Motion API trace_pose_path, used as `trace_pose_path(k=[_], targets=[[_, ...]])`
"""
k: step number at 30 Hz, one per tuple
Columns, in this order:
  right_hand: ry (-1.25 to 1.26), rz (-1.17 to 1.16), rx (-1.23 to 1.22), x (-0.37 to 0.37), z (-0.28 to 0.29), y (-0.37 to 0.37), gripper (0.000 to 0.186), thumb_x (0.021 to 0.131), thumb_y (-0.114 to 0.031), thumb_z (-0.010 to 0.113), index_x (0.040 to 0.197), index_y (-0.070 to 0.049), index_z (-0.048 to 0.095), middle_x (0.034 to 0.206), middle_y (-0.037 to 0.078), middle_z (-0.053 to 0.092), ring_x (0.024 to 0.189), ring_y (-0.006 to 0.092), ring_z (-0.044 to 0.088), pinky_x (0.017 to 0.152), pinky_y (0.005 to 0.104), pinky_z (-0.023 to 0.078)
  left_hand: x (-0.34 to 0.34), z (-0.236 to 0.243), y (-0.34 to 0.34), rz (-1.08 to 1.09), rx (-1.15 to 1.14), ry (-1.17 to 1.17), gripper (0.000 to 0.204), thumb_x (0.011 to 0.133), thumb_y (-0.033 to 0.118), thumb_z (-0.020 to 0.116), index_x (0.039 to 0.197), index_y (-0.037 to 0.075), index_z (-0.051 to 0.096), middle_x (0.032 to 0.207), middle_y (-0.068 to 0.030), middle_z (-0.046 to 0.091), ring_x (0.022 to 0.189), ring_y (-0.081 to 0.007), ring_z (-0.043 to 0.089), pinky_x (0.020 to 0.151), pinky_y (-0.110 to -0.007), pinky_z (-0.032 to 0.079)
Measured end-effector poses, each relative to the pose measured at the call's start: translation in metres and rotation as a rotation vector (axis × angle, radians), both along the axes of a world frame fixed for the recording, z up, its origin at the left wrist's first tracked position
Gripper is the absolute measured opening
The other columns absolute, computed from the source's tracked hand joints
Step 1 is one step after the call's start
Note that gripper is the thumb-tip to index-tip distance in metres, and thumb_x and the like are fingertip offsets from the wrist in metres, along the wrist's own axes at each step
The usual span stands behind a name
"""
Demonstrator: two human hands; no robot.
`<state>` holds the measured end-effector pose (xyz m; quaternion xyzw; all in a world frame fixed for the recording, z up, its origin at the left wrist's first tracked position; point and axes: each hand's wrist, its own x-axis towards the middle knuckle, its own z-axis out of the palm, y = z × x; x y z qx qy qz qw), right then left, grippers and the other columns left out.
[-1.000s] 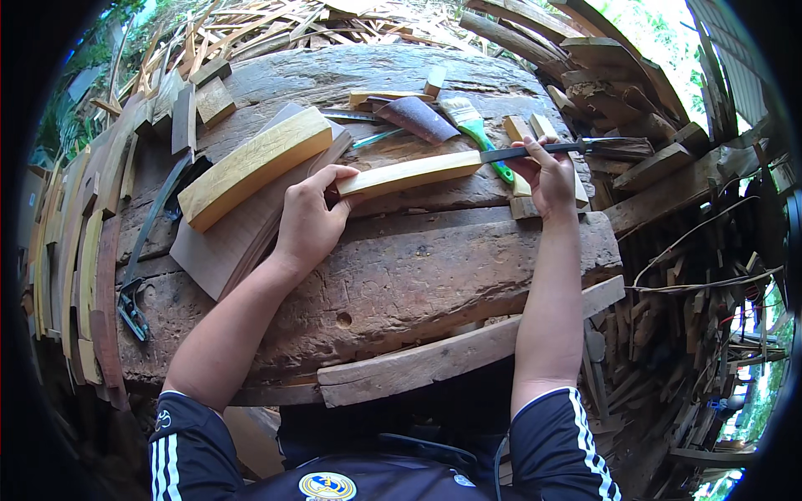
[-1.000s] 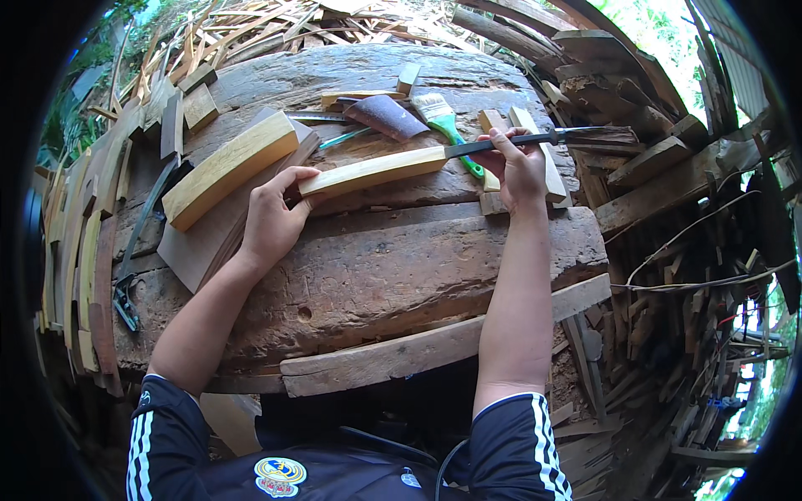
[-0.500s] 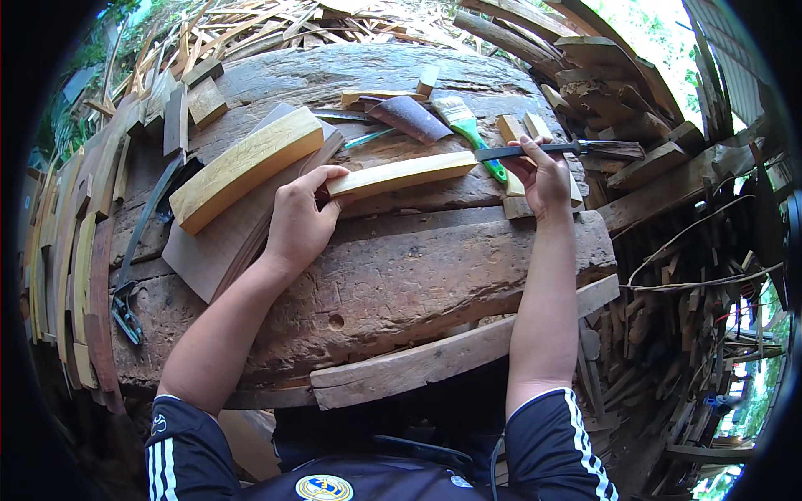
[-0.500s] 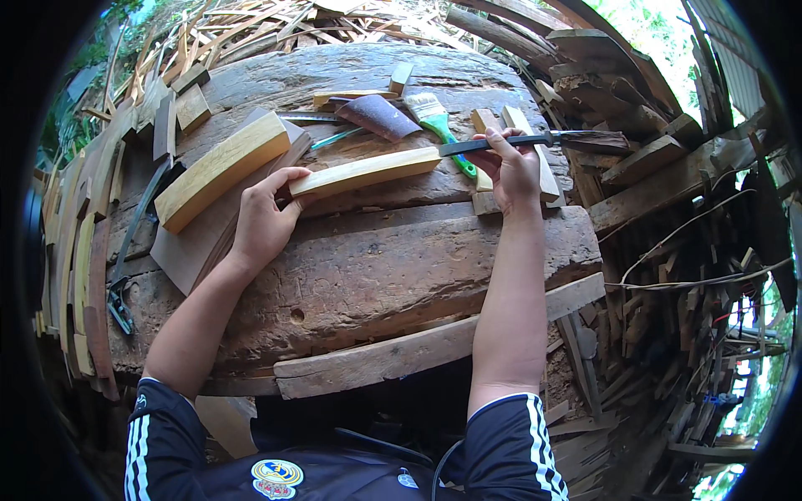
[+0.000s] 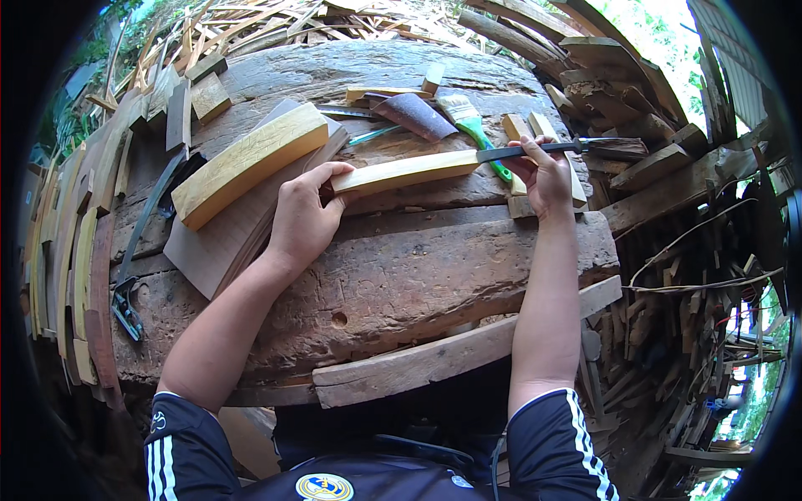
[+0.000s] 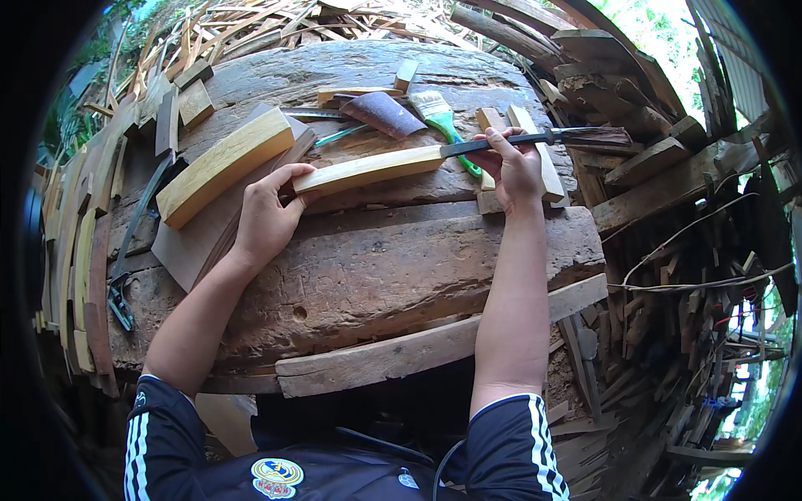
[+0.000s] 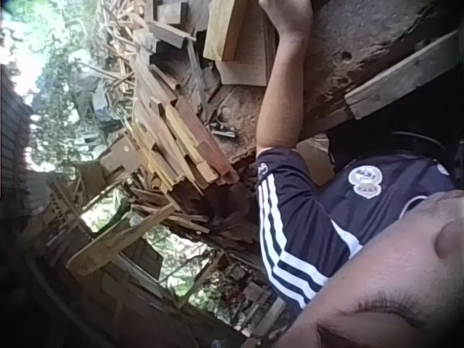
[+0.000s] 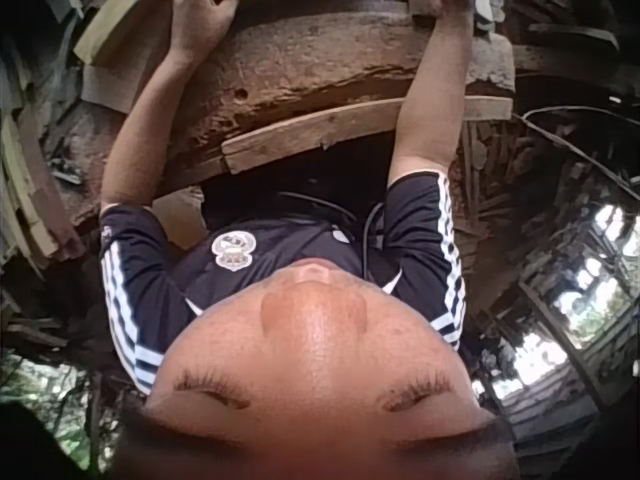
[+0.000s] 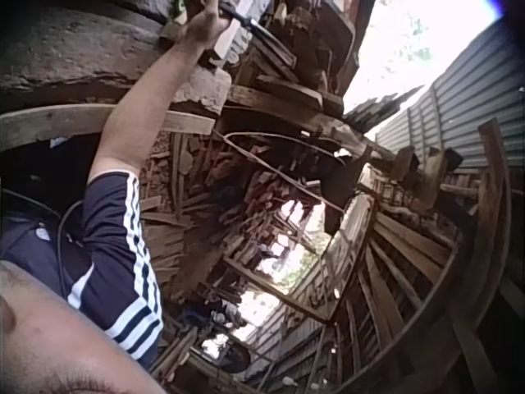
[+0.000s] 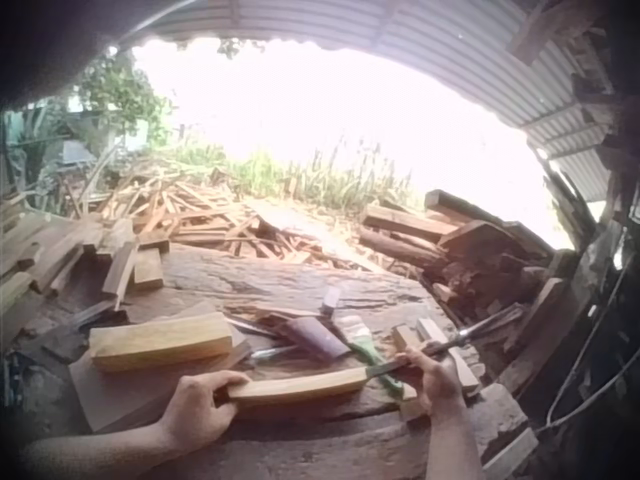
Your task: Using a chisel to carve and shape a block of wood on a workbench.
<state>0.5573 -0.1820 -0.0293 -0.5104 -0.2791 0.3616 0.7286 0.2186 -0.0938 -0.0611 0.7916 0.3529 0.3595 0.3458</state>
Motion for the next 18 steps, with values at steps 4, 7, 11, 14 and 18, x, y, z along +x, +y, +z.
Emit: trace_pose_path(k=[4, 7, 11, 14, 18], targets=[[0.013, 0.002, 0.006, 0.001, 0.000, -0.001, 0.020, 0.090, -0.001, 0.064, 0.096, -0.007, 0.046, 0.092, 0.017, 0.066, 0.083, 0.0288, 0.071, 0.074, 0.0427, 0.065, 0.001, 0.000, 0.000, 0.004, 0.004, 0.002, 0.033, 0.081, -0.003, 0.071, 0.113, 0.000, 0.066, 0.101, -0.0142, 0.072, 0.088, -0.0173, 0.069, 0.081, -0.029, 0.053], [0.003, 0.002, -0.017, -0.004, -0.001, 0.000, 0.021, 0.090, -0.003, 0.065, 0.097, -0.007, 0.046, 0.093, 0.016, 0.065, 0.085, 0.0281, 0.071, 0.072, 0.0410, 0.065, 0.001, -0.001, 0.000, 0.007, 0.031, -0.008, 0.034, 0.080, -0.003, 0.071, 0.114, 0.000, 0.066, 0.102, -0.0147, 0.072, 0.088, -0.0173, 0.069, 0.082, -0.029, 0.053], [0.016, 0.091, -0.069, -0.029, -0.002, 0.011, 0.018, 0.091, -0.005, 0.066, 0.096, -0.008, 0.049, 0.092, 0.015, 0.067, 0.083, 0.0260, 0.071, 0.073, 0.0382, 0.065, 0.000, -0.002, 0.002, 0.008, -0.007, 0.011, 0.034, 0.080, -0.004, 0.071, 0.114, -0.001, 0.066, 0.102, -0.0145, 0.072, 0.091, -0.0165, 0.069, 0.083, -0.029, 0.053], [-0.012, 0.064, -0.055, -0.018, -0.002, 0.008, 0.021, 0.090, -0.004, 0.067, 0.096, -0.007, 0.047, 0.090, 0.016, 0.066, 0.082, 0.0270, 0.071, 0.072, 0.0394, 0.065, 0.000, -0.002, 0.001, 0.013, -0.004, 0.027, 0.034, 0.080, -0.004, 0.071, 0.114, -0.001, 0.066, 0.102, -0.0135, 0.072, 0.091, -0.0154, 0.069, 0.082, -0.029, 0.053], [-0.014, -0.038, -0.013, 0.002, 0.002, -0.005, 0.021, 0.090, -0.002, 0.066, 0.095, -0.007, 0.046, 0.092, 0.017, 0.066, 0.084, 0.0291, 0.071, 0.071, 0.0412, 0.065, 0.003, -0.002, 0.000, 0.006, 0.041, 0.001, 0.034, 0.080, -0.003, 0.072, 0.114, 0.000, 0.066, 0.102, -0.0130, 0.072, 0.090, -0.0153, 0.069, 0.081, -0.028, 0.053]])
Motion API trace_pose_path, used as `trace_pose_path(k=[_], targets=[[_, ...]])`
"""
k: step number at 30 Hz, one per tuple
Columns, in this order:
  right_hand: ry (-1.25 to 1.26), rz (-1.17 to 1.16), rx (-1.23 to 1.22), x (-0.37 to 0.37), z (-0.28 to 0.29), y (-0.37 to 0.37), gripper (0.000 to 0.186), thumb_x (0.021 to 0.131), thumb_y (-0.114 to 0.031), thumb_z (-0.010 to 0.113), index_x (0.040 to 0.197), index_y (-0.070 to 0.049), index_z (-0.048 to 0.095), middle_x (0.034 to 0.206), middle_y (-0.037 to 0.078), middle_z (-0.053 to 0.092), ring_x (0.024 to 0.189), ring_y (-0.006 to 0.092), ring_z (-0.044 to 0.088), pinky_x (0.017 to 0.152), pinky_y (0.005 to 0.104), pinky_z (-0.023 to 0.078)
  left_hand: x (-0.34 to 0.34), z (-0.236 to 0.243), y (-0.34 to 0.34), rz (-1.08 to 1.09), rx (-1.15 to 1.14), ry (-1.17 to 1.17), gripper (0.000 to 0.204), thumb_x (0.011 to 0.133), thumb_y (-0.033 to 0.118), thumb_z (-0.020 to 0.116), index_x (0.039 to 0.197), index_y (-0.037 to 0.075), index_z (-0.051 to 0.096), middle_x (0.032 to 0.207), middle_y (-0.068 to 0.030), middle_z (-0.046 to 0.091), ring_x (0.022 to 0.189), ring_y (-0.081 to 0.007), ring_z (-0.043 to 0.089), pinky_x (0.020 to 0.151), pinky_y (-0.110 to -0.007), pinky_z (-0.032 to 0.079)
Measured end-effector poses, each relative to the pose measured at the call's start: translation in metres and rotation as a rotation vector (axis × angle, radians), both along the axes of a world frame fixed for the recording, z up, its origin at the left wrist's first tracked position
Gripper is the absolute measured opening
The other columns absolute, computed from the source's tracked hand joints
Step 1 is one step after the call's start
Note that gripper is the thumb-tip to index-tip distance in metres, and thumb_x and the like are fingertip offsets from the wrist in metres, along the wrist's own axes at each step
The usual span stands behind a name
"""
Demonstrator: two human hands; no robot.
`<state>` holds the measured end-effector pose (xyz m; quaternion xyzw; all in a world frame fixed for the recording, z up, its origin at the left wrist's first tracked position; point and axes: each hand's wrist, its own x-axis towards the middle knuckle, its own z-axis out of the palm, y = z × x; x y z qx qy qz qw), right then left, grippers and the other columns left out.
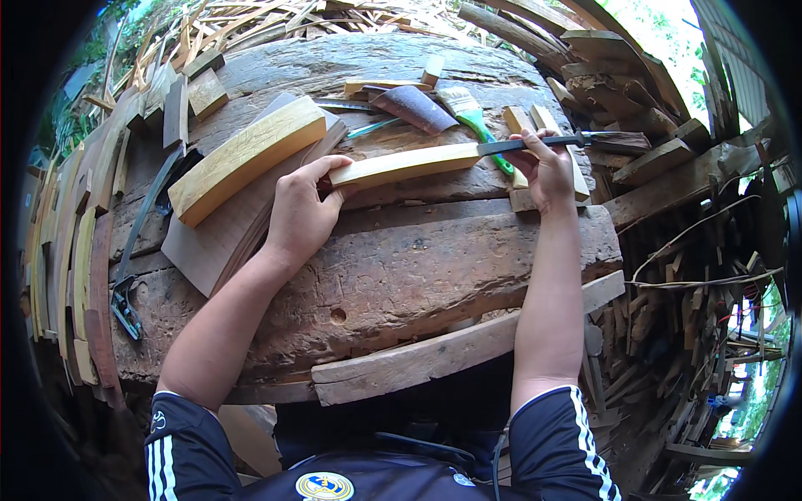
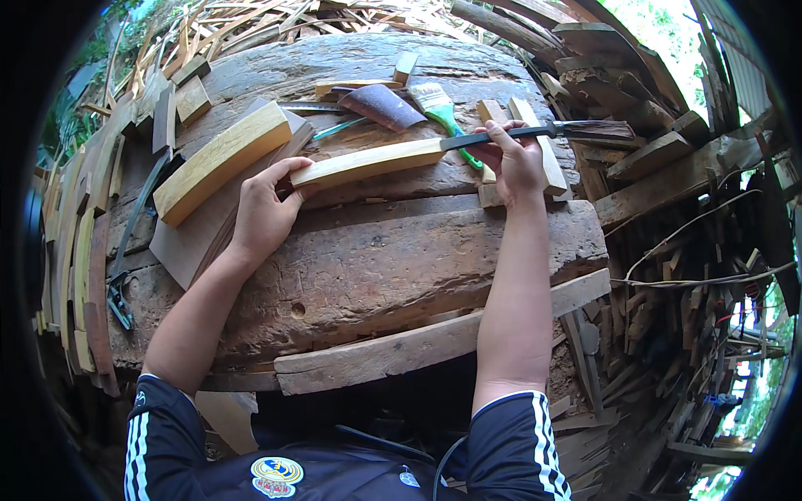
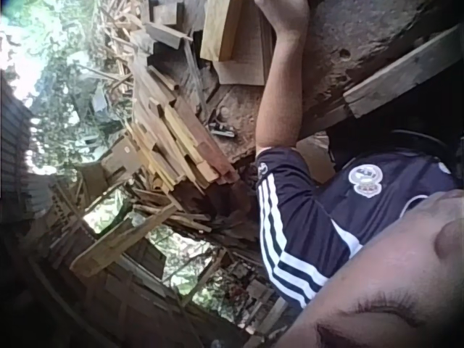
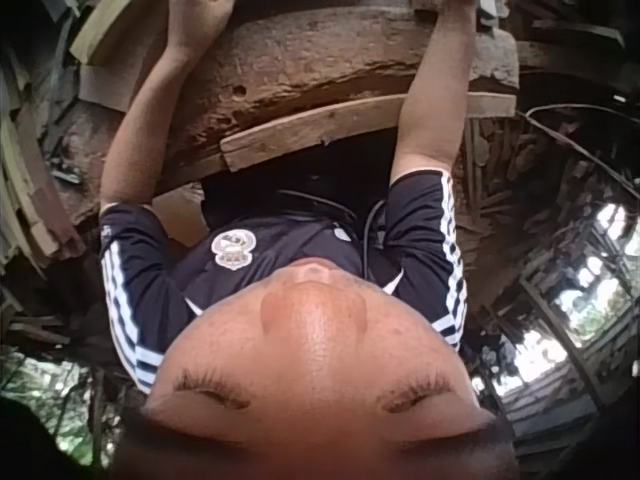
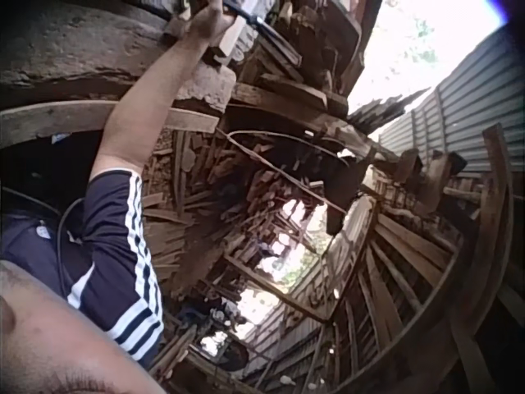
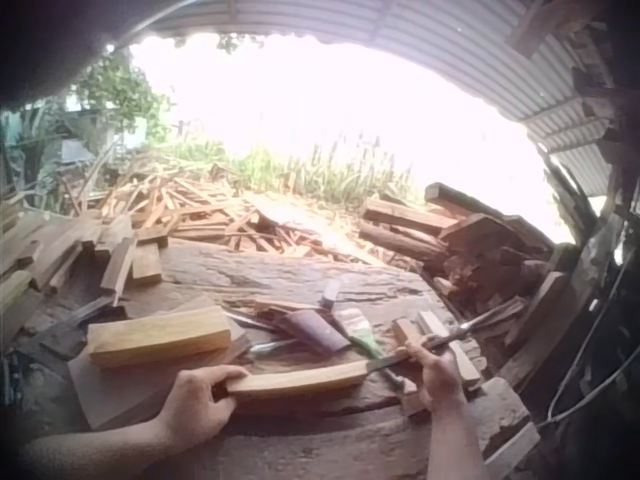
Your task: Using a chisel to carve and shape a block of wood on a workbench.
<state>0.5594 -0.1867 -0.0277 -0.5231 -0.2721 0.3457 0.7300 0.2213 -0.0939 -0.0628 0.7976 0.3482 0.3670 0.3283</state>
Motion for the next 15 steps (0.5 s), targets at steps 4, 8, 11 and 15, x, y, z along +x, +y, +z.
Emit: trace_pose_path(k=[4, 8, 11, 15], targets=[[0.028, 0.117, -0.067, -0.034, -0.004, 0.018, 0.020, 0.090, -0.003, 0.065, 0.094, -0.008, 0.046, 0.088, 0.016, 0.067, 0.082, 0.0266, 0.072, 0.071, 0.0399, 0.065, -0.002, 0.002, 0.000, 0.012, -0.044, 0.014, 0.034, 0.080, -0.003, 0.072, 0.114, 0.000, 0.066, 0.101, -0.0130, 0.072, 0.089, -0.0151, 0.069, 0.081, -0.028, 0.053], [-0.037, 0.196, -0.040, -0.046, -0.003, 0.023, 0.018, 0.092, -0.005, 0.065, 0.096, -0.007, 0.048, 0.090, 0.015, 0.068, 0.084, 0.0255, 0.072, 0.072, 0.0366, 0.065, -0.005, -0.001, -0.001, 0.022, -0.031, 0.016, 0.033, 0.081, -0.002, 0.072, 0.113, 0.000, 0.067, 0.100, -0.0129, 0.073, 0.087, -0.0137, 0.068, 0.080, -0.028, 0.053], [-0.072, 0.072, -0.051, -0.024, 0.004, 0.010, 0.015, 0.092, -0.005, 0.064, 0.095, -0.007, 0.050, 0.091, 0.015, 0.068, 0.083, 0.0263, 0.072, 0.073, 0.0376, 0.065, -0.001, -0.003, 0.002, 0.003, -0.022, -0.005, 0.033, 0.081, 0.000, 0.074, 0.113, 0.001, 0.067, 0.100, -0.0124, 0.073, 0.086, -0.0133, 0.068, 0.078, -0.028, 0.053], [-0.050, 0.103, -0.045, -0.050, 0.000, 0.017, 0.018, 0.091, -0.004, 0.065, 0.093, -0.005, 0.047, 0.090, 0.017, 0.066, 0.084, 0.0243, 0.071, 0.072, 0.0370, 0.065, 0.004, -0.004, -0.001, -0.001, 0.011, -0.080, 0.032, 0.077, -0.002, 0.072, 0.108, 0.001, 0.069, 0.096, -0.0178, 0.071, 0.082, -0.0241, 0.071, 0.077, -0.031, 0.054]])
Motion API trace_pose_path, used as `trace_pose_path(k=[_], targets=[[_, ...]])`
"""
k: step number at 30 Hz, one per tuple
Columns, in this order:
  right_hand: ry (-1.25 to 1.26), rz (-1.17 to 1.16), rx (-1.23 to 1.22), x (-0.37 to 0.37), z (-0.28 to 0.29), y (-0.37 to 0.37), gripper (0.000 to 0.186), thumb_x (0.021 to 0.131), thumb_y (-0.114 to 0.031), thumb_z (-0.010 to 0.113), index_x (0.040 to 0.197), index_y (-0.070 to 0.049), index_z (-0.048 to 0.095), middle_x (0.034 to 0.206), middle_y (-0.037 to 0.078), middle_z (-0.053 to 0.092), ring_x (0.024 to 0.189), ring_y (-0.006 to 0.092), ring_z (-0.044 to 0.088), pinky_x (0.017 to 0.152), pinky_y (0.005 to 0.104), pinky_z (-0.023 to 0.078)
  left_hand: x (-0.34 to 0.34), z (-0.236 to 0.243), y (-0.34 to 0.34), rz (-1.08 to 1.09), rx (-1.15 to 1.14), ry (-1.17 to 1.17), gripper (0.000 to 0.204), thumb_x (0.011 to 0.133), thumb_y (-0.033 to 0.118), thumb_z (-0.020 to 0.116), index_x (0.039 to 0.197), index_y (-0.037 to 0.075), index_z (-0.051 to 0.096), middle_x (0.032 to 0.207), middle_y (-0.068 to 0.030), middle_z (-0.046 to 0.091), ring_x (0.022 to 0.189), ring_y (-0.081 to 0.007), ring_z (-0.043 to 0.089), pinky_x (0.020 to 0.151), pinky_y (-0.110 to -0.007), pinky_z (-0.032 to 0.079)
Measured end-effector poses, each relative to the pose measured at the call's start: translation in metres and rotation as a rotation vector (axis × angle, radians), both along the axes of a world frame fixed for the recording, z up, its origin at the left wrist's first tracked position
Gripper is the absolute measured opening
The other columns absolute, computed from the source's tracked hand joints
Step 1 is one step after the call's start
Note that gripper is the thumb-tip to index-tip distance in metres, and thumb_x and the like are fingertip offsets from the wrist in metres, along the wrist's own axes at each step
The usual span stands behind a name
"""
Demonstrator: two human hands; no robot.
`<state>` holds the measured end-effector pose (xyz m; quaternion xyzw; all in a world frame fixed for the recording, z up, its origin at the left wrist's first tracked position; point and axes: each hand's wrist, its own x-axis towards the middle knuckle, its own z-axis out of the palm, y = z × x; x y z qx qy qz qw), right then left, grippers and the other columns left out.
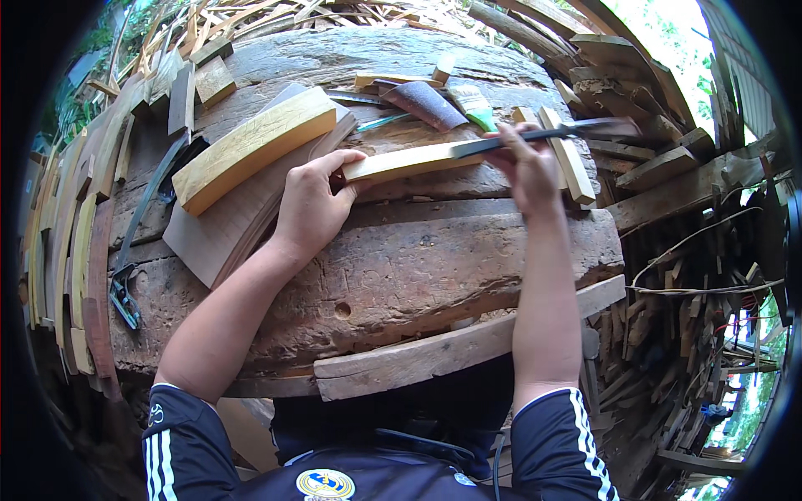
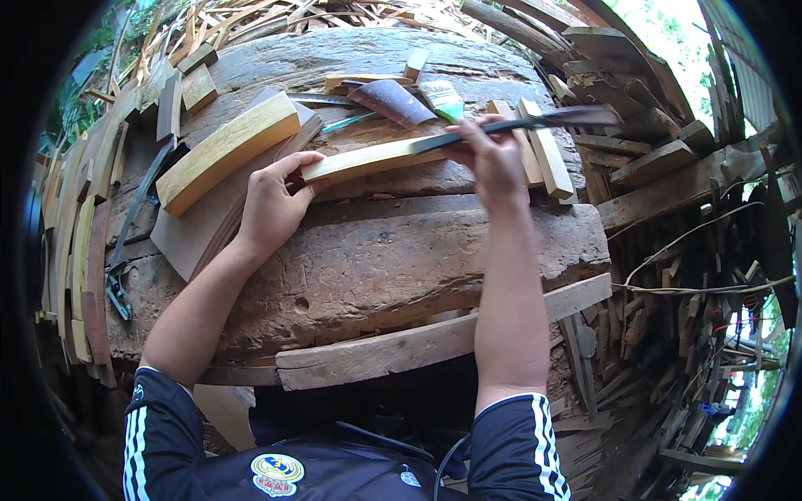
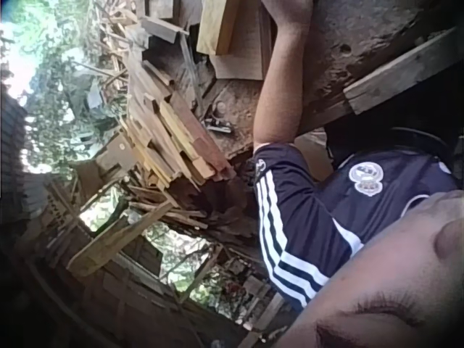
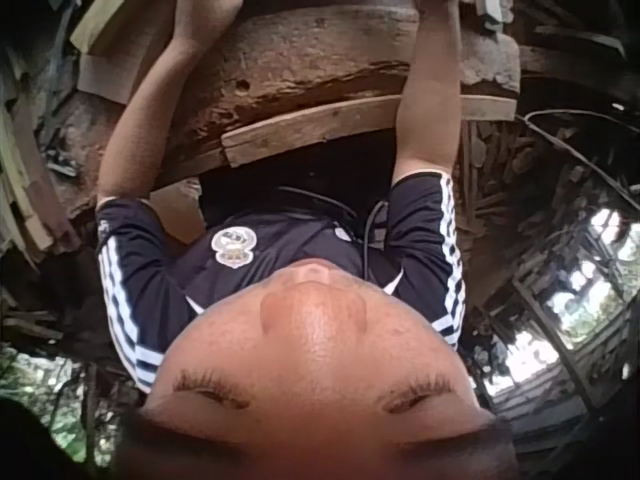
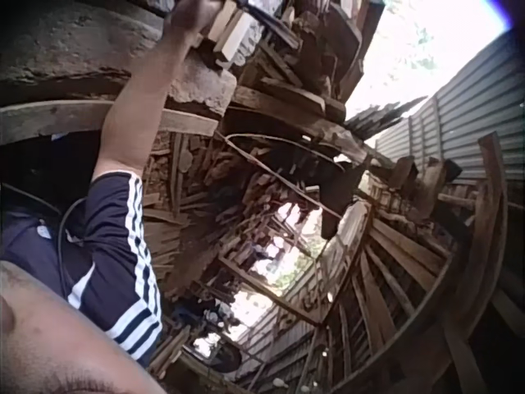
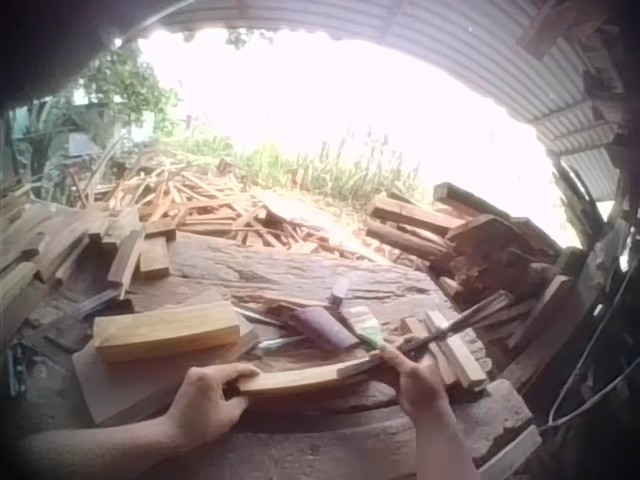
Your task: Using a chisel to carve and shape a block of wood on a workbench.
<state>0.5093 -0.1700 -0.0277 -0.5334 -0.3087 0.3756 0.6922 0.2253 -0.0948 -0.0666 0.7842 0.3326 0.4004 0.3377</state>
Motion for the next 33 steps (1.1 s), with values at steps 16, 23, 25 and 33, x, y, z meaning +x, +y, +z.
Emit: trace_pose_path(k=[16, 23, 25, 33], targets=[[-0.082, 0.087, 0.059, -0.043, -0.004, 0.015, 0.022, 0.090, -0.007, 0.068, 0.094, -0.005, 0.046, 0.089, 0.017, 0.067, 0.081, 0.0232, 0.071, 0.069, 0.0344, 0.064, -0.004, 0.002, -0.002, -0.011, -0.101, 0.076, 0.032, 0.080, 0.002, 0.076, 0.111, 0.002, 0.069, 0.095, -0.0113, 0.073, 0.078, -0.0095, 0.065, 0.072, -0.027, 0.053], [-0.060, -0.122, 0.045, 0.011, 0.007, -0.005, 0.017, 0.091, -0.006, 0.066, 0.090, -0.005, 0.049, 0.089, 0.016, 0.066, 0.078, 0.0241, 0.072, 0.070, 0.0322, 0.065, 0.001, 0.006, -0.006, -0.015, -0.054, 0.057, 0.033, 0.079, 0.003, 0.076, 0.111, 0.002, 0.069, 0.093, -0.0109, 0.073, 0.077, -0.0096, 0.065, 0.073, -0.026, 0.053], [-0.050, -0.105, 0.003, 0.000, 0.001, 0.000, 0.017, 0.092, -0.006, 0.065, 0.092, -0.005, 0.049, 0.089, 0.017, 0.066, 0.078, 0.0242, 0.071, 0.070, 0.0347, 0.065, 0.006, 0.006, -0.007, -0.031, 0.016, 0.031, 0.033, 0.079, 0.003, 0.076, 0.111, 0.002, 0.069, 0.092, -0.0108, 0.073, 0.076, -0.0093, 0.065, 0.073, -0.025, 0.053], [-0.138, 0.024, -0.033, -0.038, 0.008, 0.009, 0.019, 0.091, -0.006, 0.067, 0.092, -0.004, 0.048, 0.088, 0.014, 0.066, 0.081, 0.0233, 0.071, 0.071, 0.0341, 0.064, -0.004, 0.007, -0.004, -0.016, -0.104, 0.093, 0.033, 0.079, 0.006, 0.077, 0.111, 0.002, 0.070, 0.094, -0.0114, 0.074, 0.078, -0.0100, 0.066, 0.073, -0.026, 0.053]])
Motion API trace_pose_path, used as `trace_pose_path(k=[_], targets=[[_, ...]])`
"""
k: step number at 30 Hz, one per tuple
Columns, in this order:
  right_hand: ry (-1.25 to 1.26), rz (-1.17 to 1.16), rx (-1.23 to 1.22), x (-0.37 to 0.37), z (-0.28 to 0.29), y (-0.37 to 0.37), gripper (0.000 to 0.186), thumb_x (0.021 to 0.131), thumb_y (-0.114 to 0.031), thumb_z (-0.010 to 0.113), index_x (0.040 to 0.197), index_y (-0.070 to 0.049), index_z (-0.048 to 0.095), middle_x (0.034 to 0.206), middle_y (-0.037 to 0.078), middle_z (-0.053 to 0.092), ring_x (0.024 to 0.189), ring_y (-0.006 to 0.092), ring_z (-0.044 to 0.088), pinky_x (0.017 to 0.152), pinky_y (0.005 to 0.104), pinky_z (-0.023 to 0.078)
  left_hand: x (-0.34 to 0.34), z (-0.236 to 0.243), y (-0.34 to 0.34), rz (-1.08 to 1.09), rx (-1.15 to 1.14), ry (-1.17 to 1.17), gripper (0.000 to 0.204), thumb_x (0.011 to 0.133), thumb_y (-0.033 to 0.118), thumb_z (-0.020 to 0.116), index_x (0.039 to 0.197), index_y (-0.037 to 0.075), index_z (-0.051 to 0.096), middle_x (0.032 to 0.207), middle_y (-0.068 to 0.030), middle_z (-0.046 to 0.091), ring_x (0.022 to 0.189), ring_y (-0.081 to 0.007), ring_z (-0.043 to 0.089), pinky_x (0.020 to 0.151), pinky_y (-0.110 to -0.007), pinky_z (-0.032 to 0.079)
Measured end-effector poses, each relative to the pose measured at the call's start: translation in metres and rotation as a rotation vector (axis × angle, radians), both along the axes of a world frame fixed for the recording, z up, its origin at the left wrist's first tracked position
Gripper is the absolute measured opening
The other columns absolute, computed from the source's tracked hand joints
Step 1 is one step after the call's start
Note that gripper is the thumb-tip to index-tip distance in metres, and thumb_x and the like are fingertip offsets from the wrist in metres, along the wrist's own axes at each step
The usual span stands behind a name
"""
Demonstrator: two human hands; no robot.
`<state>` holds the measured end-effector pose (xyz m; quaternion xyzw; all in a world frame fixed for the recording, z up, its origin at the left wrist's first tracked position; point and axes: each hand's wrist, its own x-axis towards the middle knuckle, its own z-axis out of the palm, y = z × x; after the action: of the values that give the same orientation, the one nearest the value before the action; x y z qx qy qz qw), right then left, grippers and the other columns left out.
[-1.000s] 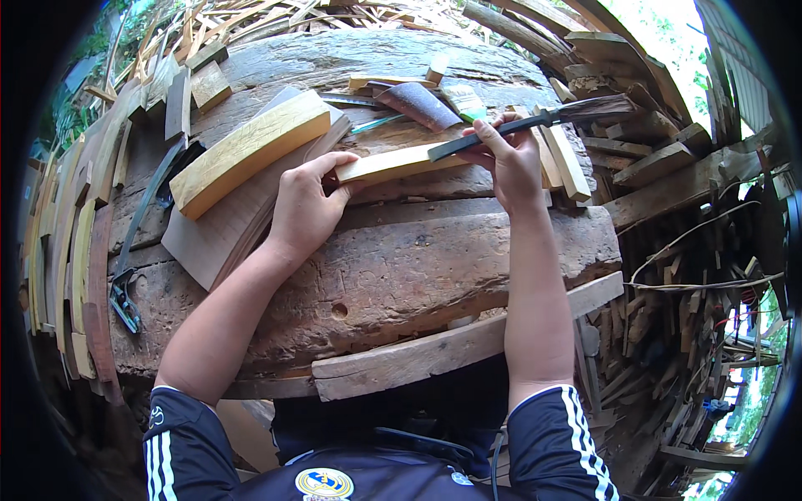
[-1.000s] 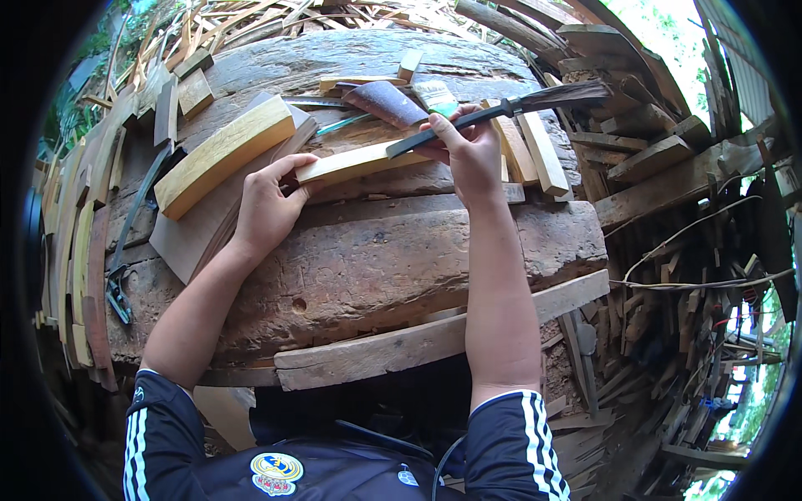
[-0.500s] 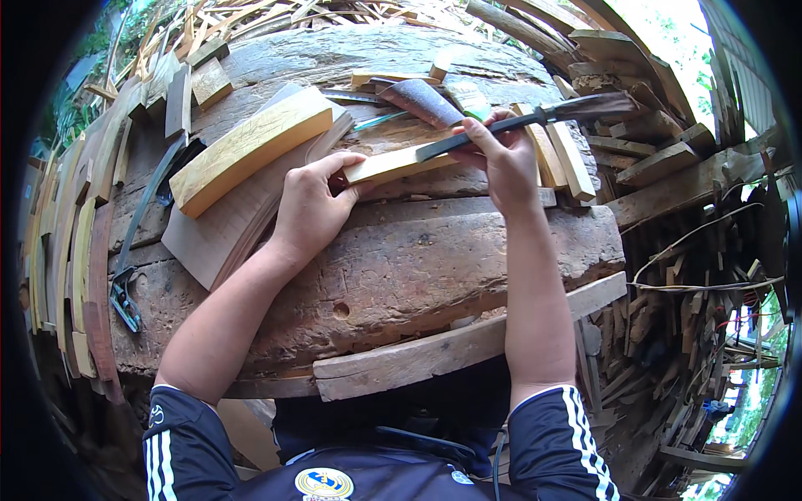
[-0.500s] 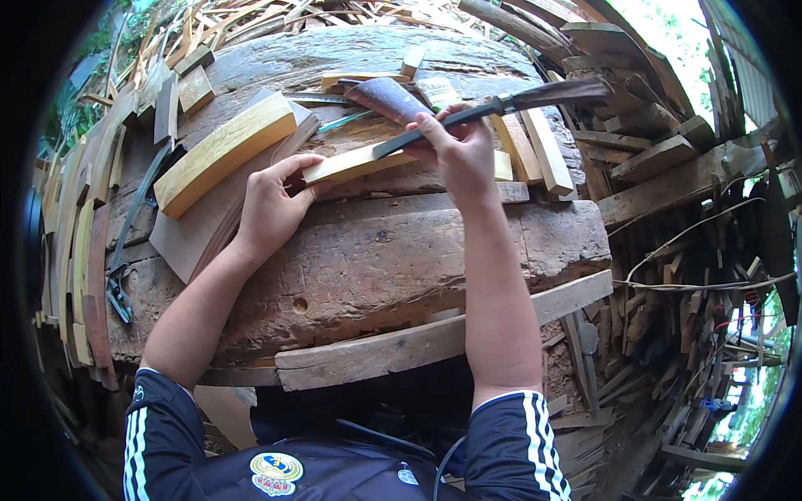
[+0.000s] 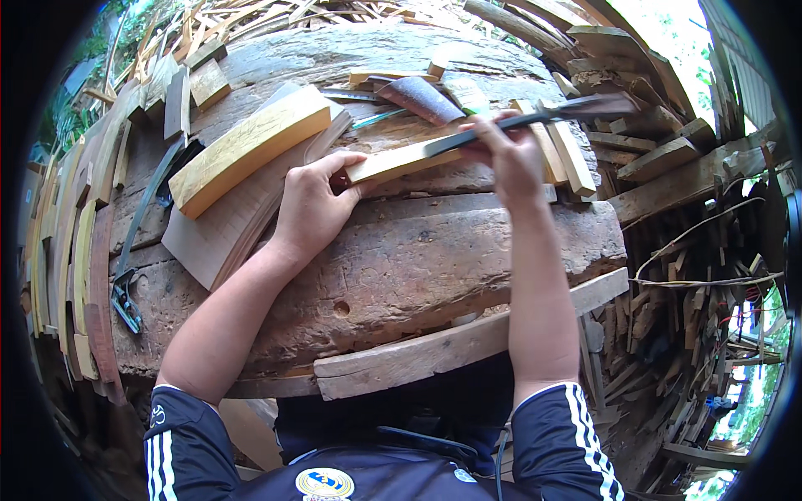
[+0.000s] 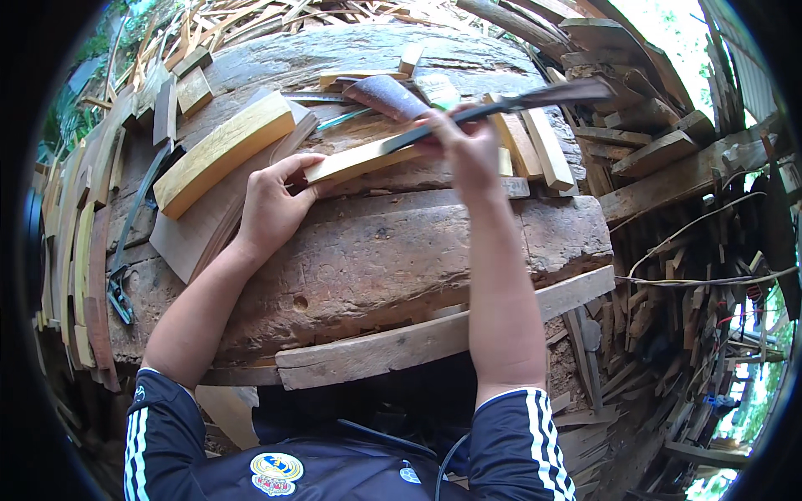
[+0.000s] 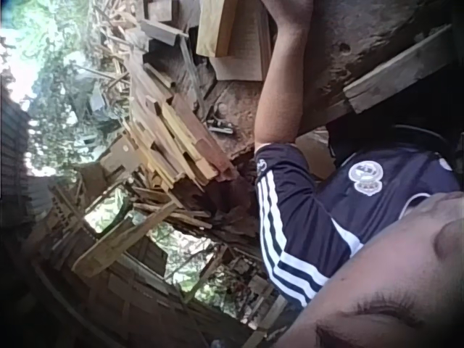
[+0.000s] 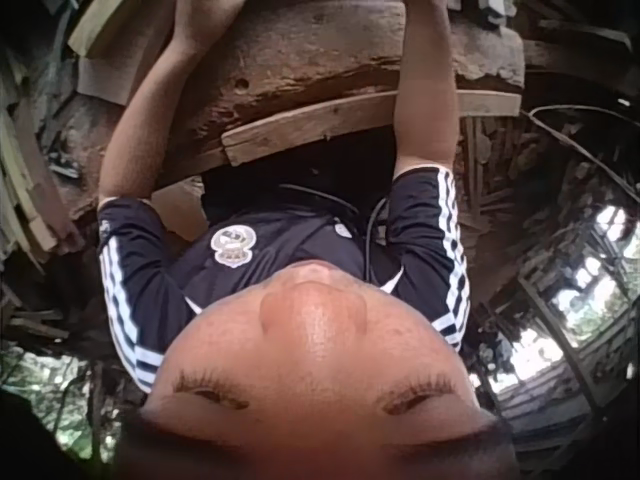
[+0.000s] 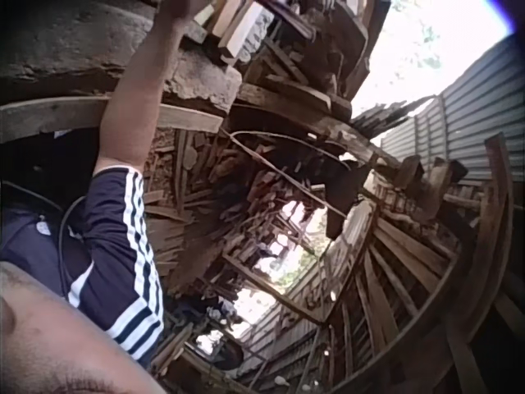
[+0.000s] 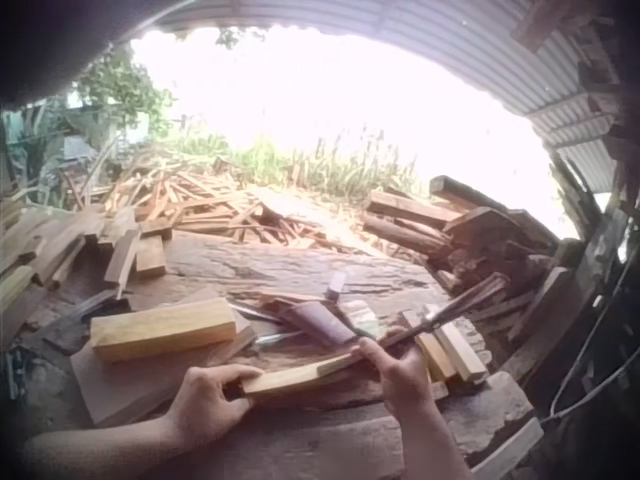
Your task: Using a chisel to carve and shape a block of wood on a workbench.
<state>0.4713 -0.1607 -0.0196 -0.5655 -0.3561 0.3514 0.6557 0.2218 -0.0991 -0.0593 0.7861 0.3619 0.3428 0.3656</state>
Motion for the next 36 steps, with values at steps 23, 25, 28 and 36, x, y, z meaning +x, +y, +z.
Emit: trace_pose_path(k=[23, 25, 28, 36], targets=[[0.087, -0.108, 0.062, 0.020, -0.020, 0.006, 0.016, 0.091, -0.004, 0.065, 0.095, -0.004, 0.049, 0.093, 0.015, 0.065, 0.084, 0.0247, 0.071, 0.071, 0.0356, 0.065, 0.005, -0.002, -0.003, -0.008, 0.030, -0.006, 0.033, 0.079, 0.006, 0.078, 0.111, 0.001, 0.070, 0.092, -0.0112, 0.074, 0.078, -0.0103, 0.067, 0.074, -0.027, 0.053], [0.073, -0.053, 0.080, 0.007, -0.016, 0.009, 0.017, 0.091, -0.005, 0.065, 0.096, -0.003, 0.048, 0.091, 0.014, 0.065, 0.082, 0.0234, 0.071, 0.069, 0.0346, 0.064, 0.002, -0.005, -0.001, 0.000, 0.007, 0.011, 0.032, 0.079, 0.006, 0.078, 0.110, 0.001, 0.070, 0.092, -0.0109, 0.074, 0.078, -0.0108, 0.067, 0.074, -0.027, 0.053], [0.020, -0.081, 0.068, 0.016, -0.015, 0.008, 0.018, 0.091, -0.004, 0.066, 0.095, -0.003, 0.048, 0.092, 0.015, 0.065, 0.081, 0.0242, 0.071, 0.068, 0.0341, 0.064, 0.000, -0.008, 0.000, -0.005, 0.063, -0.042, 0.033, 0.078, 0.007, 0.078, 0.110, 0.002, 0.070, 0.093, -0.0107, 0.074, 0.079, -0.0110, 0.067, 0.074, -0.027, 0.053], [0.061, -0.031, 0.003, -0.009, -0.009, 0.004, 0.016, 0.092, -0.007, 0.065, 0.094, -0.002, 0.050, 0.090, 0.014, 0.065, 0.081, 0.0226, 0.071, 0.073, 0.0336, 0.064, 0.011, -0.007, -0.003, -0.015, 0.023, -0.049, 0.035, 0.077, 0.003, 0.078, 0.111, 0.002, 0.068, 0.099, -0.0135, 0.073, 0.090, -0.0149, 0.070, 0.081, -0.029, 0.055]])
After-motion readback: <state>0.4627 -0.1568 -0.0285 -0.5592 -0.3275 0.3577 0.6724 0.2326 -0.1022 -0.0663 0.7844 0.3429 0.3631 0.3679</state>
